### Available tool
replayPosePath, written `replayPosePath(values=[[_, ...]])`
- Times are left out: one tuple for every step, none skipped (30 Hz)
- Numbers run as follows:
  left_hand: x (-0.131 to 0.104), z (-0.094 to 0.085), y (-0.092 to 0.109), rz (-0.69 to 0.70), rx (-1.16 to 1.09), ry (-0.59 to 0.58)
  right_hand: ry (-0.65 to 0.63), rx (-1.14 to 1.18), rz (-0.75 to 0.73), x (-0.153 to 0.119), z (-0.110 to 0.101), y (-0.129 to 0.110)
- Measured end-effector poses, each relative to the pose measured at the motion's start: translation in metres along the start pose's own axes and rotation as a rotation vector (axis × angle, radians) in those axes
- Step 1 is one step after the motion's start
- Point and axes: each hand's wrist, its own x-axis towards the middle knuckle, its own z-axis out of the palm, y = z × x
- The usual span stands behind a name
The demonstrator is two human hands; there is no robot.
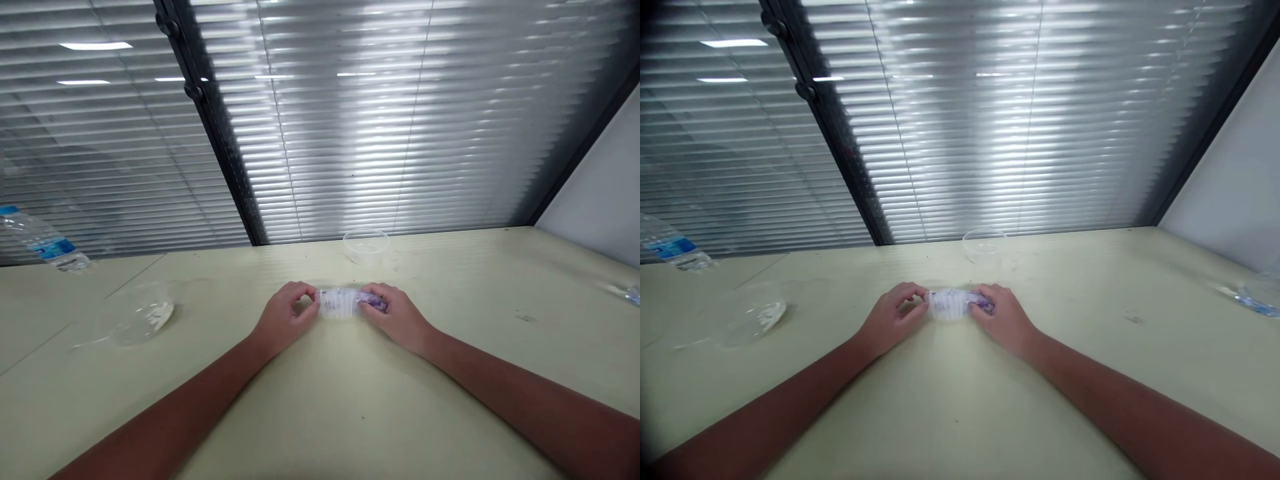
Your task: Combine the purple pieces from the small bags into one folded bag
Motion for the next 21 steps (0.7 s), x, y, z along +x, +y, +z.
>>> replayPosePath(values=[[0.0002,-0.0001,0.0002,0.011,-0.010,-0.012,0.002,0.001,-0.004,0.0001,0.0001,0.0003],[0.0004,-0.0001,0.0005,0.017,-0.016,-0.025,0.003,0.001,-0.005,0.0001,0.0002,0.0005],[0.0007,-0.0001,0.0008,0.018,-0.018,-0.033,0.005,-0.003,-0.003,0.0001,0.0001,0.0004],[0.0009,-0.0002,0.0010,0.015,-0.016,-0.039,0.004,-0.008,0.000,0.0001,0.0000,0.0000],[0.0010,-0.0002,0.0013,0.008,-0.013,-0.039,0.003,-0.012,0.004,0.0001,-0.0003,-0.0005],[0.0011,-0.0001,0.0016,-0.001,-0.009,-0.035,0.002,-0.013,0.008,0.0000,-0.0006,-0.0012],[0.0011,-0.0001,0.0019,-0.008,-0.007,-0.027,0.000,-0.012,0.009,-0.0001,-0.0009,-0.0020],[0.0010,-0.0001,0.0024,-0.013,-0.004,-0.019,0.000,-0.009,0.010,-0.0002,-0.0012,-0.0026],[0.0010,0.0000,0.0029,-0.013,-0.002,-0.014,0.000,-0.007,0.011,-0.0002,-0.0013,-0.0031],[0.0010,0.0000,0.0035,-0.014,0.001,-0.010,0.000,-0.005,0.012,-0.0002,-0.0014,-0.0034],[0.0011,0.0000,0.0040,-0.016,0.003,-0.006,0.002,-0.005,0.011,-0.0002,-0.0013,-0.0034],[0.0012,-0.0001,0.0045,-0.018,0.004,-0.004,0.003,-0.005,0.010,-0.0001,-0.0012,-0.0032],[0.0014,-0.0002,0.0048,-0.021,0.004,0.000,0.004,-0.003,0.008,0.0000,-0.0009,-0.0028],[0.0015,-0.0003,0.0049,-0.025,0.006,0.000,0.003,0.002,0.005,0.0002,-0.0006,-0.0022],[0.0015,-0.0005,0.0047,-0.026,0.009,-0.002,-0.002,0.010,0.002,0.0003,-0.0004,-0.0016],[0.0014,-0.0007,0.0044,-0.022,0.010,-0.006,-0.007,0.016,0.002,0.0004,-0.0002,-0.0011],[0.0010,-0.0009,0.0039,-0.013,0.008,-0.010,-0.010,0.020,0.004,0.0005,0.0000,-0.0006],[0.0004,-0.0012,0.0034,-0.003,0.002,-0.013,-0.011,0.021,0.007,0.0004,0.0000,-0.0002],[-0.0003,-0.0014,0.0029,0.000,-0.010,-0.016,-0.011,0.019,0.011,0.0003,0.0000,0.0000],[-0.0011,-0.0016,0.0026,-0.009,-0.025,-0.019,-0.008,0.015,0.016,0.0000,-0.0001,0.0002],[-0.0018,-0.0017,0.0025,-0.034,-0.042,-0.020,-0.005,0.009,0.019,-0.0003,-0.0002,0.0003]])
